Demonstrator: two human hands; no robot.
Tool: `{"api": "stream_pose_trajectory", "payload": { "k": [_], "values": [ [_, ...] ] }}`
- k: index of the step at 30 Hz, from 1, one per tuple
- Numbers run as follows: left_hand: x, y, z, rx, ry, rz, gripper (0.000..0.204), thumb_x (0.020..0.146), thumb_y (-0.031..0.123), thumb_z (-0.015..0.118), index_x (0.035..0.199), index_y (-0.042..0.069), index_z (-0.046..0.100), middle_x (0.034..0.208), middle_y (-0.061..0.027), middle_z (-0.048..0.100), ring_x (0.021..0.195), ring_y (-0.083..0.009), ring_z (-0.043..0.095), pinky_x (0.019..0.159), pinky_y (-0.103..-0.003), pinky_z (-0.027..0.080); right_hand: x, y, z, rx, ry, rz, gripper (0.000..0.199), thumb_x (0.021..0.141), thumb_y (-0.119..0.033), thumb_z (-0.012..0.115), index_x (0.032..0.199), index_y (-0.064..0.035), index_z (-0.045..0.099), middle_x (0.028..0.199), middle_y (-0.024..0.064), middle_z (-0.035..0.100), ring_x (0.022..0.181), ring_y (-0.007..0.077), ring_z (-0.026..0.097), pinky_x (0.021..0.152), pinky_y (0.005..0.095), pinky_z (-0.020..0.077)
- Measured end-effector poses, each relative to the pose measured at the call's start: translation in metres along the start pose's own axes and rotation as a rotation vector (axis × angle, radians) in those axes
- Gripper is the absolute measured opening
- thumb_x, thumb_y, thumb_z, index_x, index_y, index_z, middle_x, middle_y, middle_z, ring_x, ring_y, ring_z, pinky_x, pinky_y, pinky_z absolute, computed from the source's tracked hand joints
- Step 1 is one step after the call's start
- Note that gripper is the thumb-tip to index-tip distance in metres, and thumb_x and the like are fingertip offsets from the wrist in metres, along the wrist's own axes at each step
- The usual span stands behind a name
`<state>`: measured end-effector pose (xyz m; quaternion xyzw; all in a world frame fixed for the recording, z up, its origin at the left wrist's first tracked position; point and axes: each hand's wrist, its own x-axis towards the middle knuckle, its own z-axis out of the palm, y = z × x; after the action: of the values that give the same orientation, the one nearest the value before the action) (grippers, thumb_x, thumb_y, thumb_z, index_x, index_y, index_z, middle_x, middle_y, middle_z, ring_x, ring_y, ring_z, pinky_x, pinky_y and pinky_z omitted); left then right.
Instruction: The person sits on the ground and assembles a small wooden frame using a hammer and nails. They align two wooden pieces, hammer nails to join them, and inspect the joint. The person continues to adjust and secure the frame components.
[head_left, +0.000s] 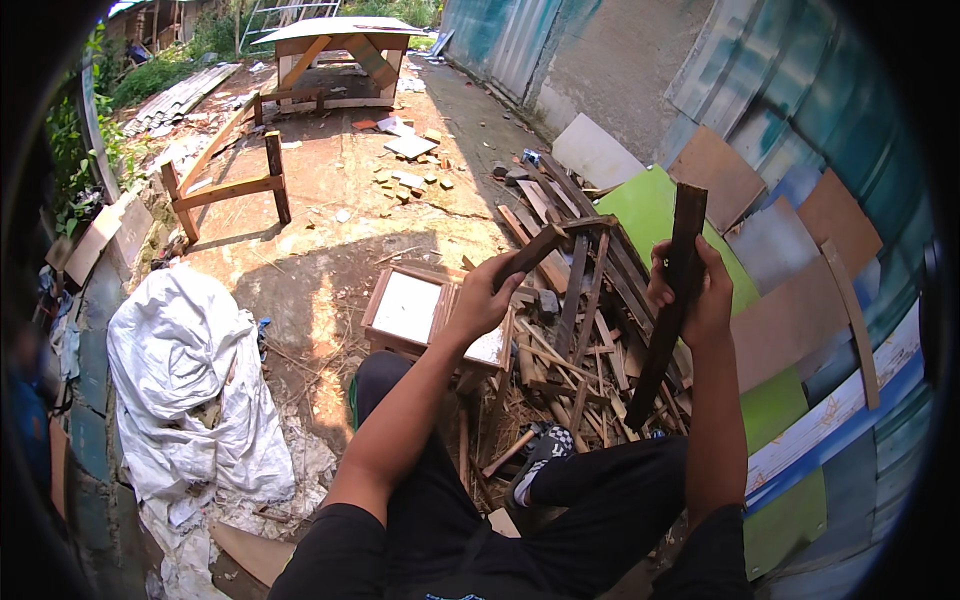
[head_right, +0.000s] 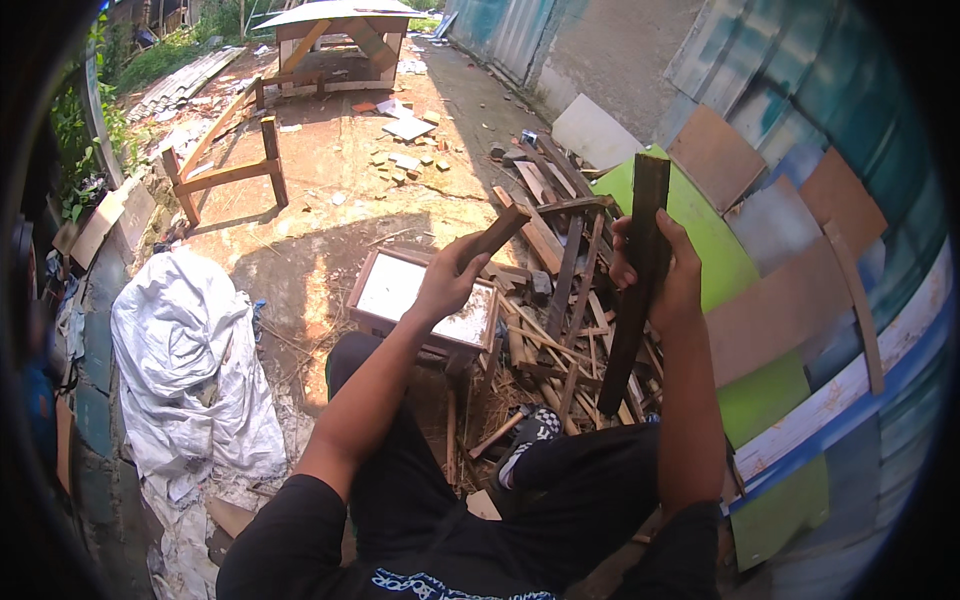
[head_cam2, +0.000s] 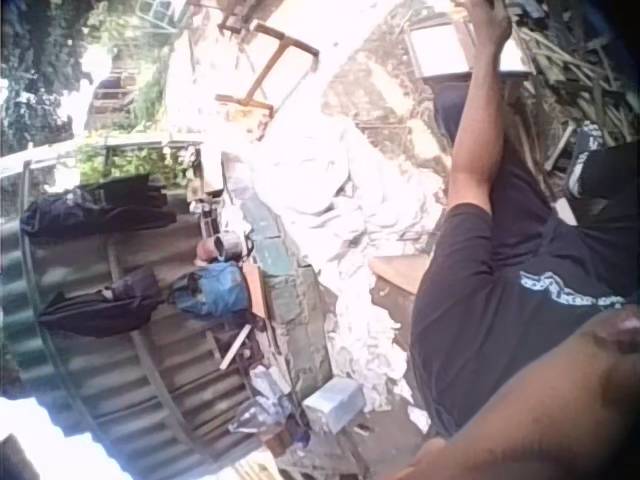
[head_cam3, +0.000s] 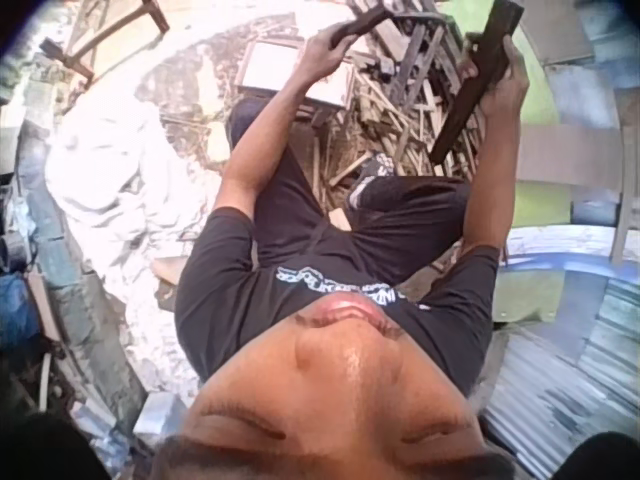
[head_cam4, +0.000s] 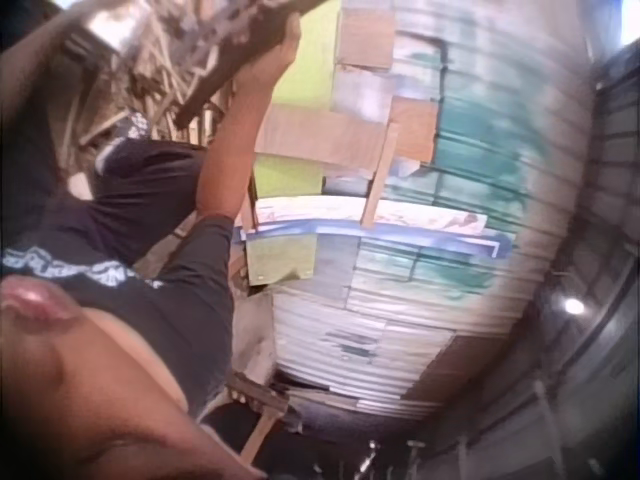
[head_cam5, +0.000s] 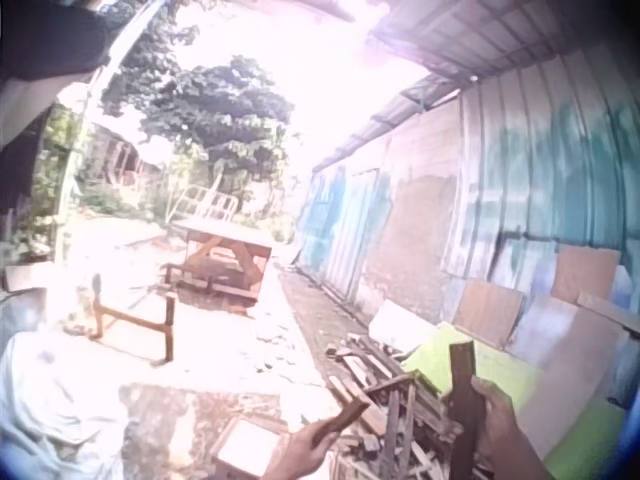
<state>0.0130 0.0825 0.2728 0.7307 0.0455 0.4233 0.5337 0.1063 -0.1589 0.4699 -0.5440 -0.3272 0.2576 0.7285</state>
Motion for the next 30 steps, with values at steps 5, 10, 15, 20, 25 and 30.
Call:
{"api": "stream_pose_trajectory", "payload": {
  "k": [5,10,15,20,25,30],
  "values": [
    [0.017,-0.004,-0.021,-0.082,-0.019,-0.094,0.042,0.101,0.028,0.067,0.13,-0.002,0.063,0.107,-0.0168,0.073,0.097,-0.0199,0.069,0.086,-0.034,0.053,0.036,0.023,0.013,0.026,-0.042,0.073,0.055,0.102,-0.049,0.045,0.103,0.0024,0.065,0.087,0.0104,0.061,0.053,0.0165,0.049,0.054,0.0328,0.0413],
    [0.032,-0.019,-0.043,-0.09,0.036,-0.094,0.035,0.098,0.022,0.07,0.124,-0.002,0.066,0.101,-0.0179,0.074,0.091,-0.0245,0.071,0.082,-0.036,0.054,0.087,0.067,0.019,0.071,-0.139,0.181,0.06,0.1,-0.051,0.044,0.104,0.0046,0.065,0.084,0.0115,0.06,0.051,0.0164,0.048,0.053,0.034,0.0429],
    [0.043,-0.029,-0.057,-0.075,-0.011,-0.213,0.041,0.1,0.024,0.067,0.135,0.003,0.06,0.104,-0.015,0.073,0.094,-0.0188,0.069,0.081,-0.035,0.055,0.132,0.113,0.021,0.117,-0.222,0.204,0.058,0.102,-0.049,0.043,0.104,0.0048,0.065,0.085,0.0117,0.061,0.052,0.0156,0.049,0.053,0.0312,0.0434],
    [0.06,-0.037,-0.051,-0.246,0.044,-0.341,0.039,0.098,0.019,0.069,0.134,0.007,0.061,0.095,-0.0108,0.071,0.082,-0.0148,0.068,0.071,-0.031,0.053,0.159,0.15,0.017,-0.025,-0.137,0.218,0.052,0.101,-0.044,0.051,0.103,0.005,0.068,0.078,0.0095,0.061,0.053,0.0141,0.052,0.053,0.0291,0.0444],
    [0.067,-0.041,-0.048,-0.263,0.027,-0.457,0.045,0.096,0.017,0.073,0.137,0.007,0.06,0.097,-0.0071,0.068,0.087,-0.0127,0.064,0.077,-0.029,0.053,0.179,0.147,0.01,-0.416,-0.193,0.151,0.046,0.1,-0.038,0.059,0.095,0.0059,0.071,0.071,0.0045,0.061,0.055,0.01,0.054,0.051,0.0263,0.0426],
    [0.056,-0.056,-0.037,-0.004,-0.11,-0.423,0.047,0.09,0.029,0.08,0.13,0.007,0.069,0.094,-0.0063,0.071,0.085,-0.0131,0.065,0.078,-0.03,0.052,0.186,0.168,-0.04,-0.67,-0.176,0.141,0.044,0.101,-0.037,0.062,0.091,0.0053,0.072,0.067,0.0022,0.058,0.054,0.0085,0.051,0.049,0.0258,0.0376]
  ]
}}
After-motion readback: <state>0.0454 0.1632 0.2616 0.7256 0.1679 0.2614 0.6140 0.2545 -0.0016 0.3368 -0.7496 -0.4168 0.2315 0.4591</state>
